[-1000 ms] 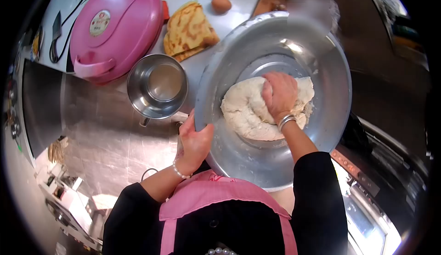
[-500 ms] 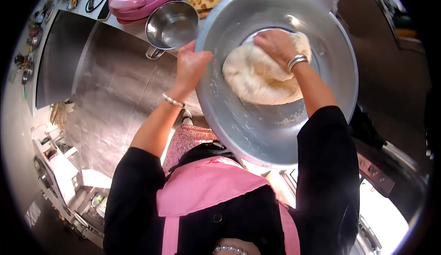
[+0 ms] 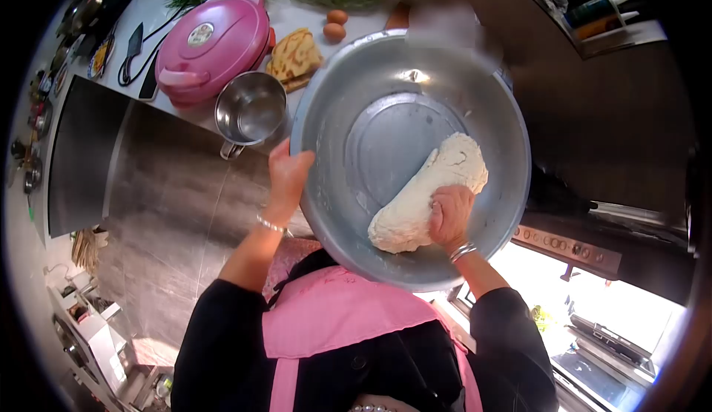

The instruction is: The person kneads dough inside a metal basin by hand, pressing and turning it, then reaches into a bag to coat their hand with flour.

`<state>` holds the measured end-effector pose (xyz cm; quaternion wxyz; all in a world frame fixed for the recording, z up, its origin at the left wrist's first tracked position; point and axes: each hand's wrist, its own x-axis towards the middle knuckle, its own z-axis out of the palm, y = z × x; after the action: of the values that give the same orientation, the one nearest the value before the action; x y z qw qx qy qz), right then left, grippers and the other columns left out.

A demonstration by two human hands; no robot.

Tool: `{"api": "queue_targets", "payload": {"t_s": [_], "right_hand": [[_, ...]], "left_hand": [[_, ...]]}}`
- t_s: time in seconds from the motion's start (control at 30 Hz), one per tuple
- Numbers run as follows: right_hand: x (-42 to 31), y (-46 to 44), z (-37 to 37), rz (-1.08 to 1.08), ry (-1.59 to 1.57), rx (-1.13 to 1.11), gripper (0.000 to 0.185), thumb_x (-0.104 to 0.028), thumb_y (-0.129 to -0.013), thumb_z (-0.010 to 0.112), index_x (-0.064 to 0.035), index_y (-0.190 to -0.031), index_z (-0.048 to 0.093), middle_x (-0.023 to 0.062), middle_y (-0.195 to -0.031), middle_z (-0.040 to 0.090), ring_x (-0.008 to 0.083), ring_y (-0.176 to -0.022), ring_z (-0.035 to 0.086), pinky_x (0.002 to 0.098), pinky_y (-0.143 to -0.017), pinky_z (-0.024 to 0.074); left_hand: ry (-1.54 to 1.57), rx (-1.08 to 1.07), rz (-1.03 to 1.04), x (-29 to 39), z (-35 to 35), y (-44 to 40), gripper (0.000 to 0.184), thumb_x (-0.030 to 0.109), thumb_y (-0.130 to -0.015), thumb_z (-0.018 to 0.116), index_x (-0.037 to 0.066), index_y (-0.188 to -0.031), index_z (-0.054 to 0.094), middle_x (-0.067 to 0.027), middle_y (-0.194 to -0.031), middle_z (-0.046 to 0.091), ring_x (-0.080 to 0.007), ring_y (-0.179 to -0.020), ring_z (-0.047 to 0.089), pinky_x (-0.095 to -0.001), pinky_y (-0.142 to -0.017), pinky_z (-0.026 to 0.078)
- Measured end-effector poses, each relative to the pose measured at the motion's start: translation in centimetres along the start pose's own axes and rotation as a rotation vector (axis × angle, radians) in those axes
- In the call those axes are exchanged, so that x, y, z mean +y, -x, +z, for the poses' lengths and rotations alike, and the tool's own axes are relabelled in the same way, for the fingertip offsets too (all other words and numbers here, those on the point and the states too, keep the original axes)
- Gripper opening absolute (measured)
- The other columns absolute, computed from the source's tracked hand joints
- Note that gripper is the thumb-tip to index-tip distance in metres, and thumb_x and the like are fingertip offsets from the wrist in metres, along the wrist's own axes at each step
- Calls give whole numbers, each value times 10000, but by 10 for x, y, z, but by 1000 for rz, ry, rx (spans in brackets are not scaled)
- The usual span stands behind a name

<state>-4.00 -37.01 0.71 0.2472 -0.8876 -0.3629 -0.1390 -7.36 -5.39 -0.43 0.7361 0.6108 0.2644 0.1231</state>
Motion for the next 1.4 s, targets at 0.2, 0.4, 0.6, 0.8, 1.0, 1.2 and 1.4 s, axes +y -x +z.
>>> {"api": "queue_targets", "payload": {"t_s": [0.2, 0.4, 0.6, 0.8, 1.0, 1.2, 1.4], "right_hand": [[0, -43, 53, 14, 14, -60, 103, -164, -762, 540, -127, -858, 548, 48, -930, 577, 290, -896, 523, 442, -830, 365], [6, -94, 74, -16, -2, -242, 108, -143, -721, 585, -126, -823, 556, 33, -898, 574, 261, -875, 535, 411, -843, 384], [19, -131, 92, -77, -71, -316, 72, -103, -698, 596, -103, -765, 569, 44, -817, 575, 253, -808, 542, 382, -794, 409], [32, -151, 113, -187, -132, -299, 46, -83, -678, 605, -82, -694, 562, 64, -699, 551, 255, -704, 526, 365, -724, 434], [37, -167, 137, -195, -62, -315, 216, -226, -752, 579, -97, -580, 598, 88, -623, 599, 266, -655, 584, 383, -684, 457], [27, -173, 59, 166, -482, -234, 396, -443, -855, 541, -89, -929, 703, 123, -880, 681, 291, -831, 628, 372, -789, 479], [163, -184, 51, 1066, -587, -342, 643, -556, -867, 476, 45, -1013, 648, 205, -930, 672, 343, -834, 635, 370, -796, 475]], "left_hand": [[65, 6, -115, 9, 1, 8, 195, -20, -744, 537, -18, -919, 624, 60, -781, 568, -26, -659, 463, -185, -572, 380], [-77, 29, -177, 8, 1, 2, 239, -38, -734, 530, -9, -953, 620, 34, -779, 572, -24, -674, 461, -187, -590, 393], [-151, 32, -130, 7, 4, -8, 264, -42, -715, 534, -16, -967, 610, 10, -742, 542, -32, -659, 449, -192, -587, 396], [-125, 53, -191, 8, 6, -5, 282, -50, -717, 530, -28, -985, 613, 33, -750, 550, -32, -654, 447, -191, -581, 393], [-74, 6, -12, 3, 3, -9, 267, -27, -722, 532, -37, -969, 630, 60, -771, 562, -23, -651, 452, -188, -568, 387], [-131, 28, -23, 7, 6, -14, 262, 29, -708, 551, -35, -943, 650, 16, -763, 608, -49, -638, 515, -205, -576, 421], [-123, 43, -25, 8, 6, -14, 263, 29, -703, 557, -29, -940, 655, -10, -772, 629, -64, -645, 538, -213, -585, 434]]}}
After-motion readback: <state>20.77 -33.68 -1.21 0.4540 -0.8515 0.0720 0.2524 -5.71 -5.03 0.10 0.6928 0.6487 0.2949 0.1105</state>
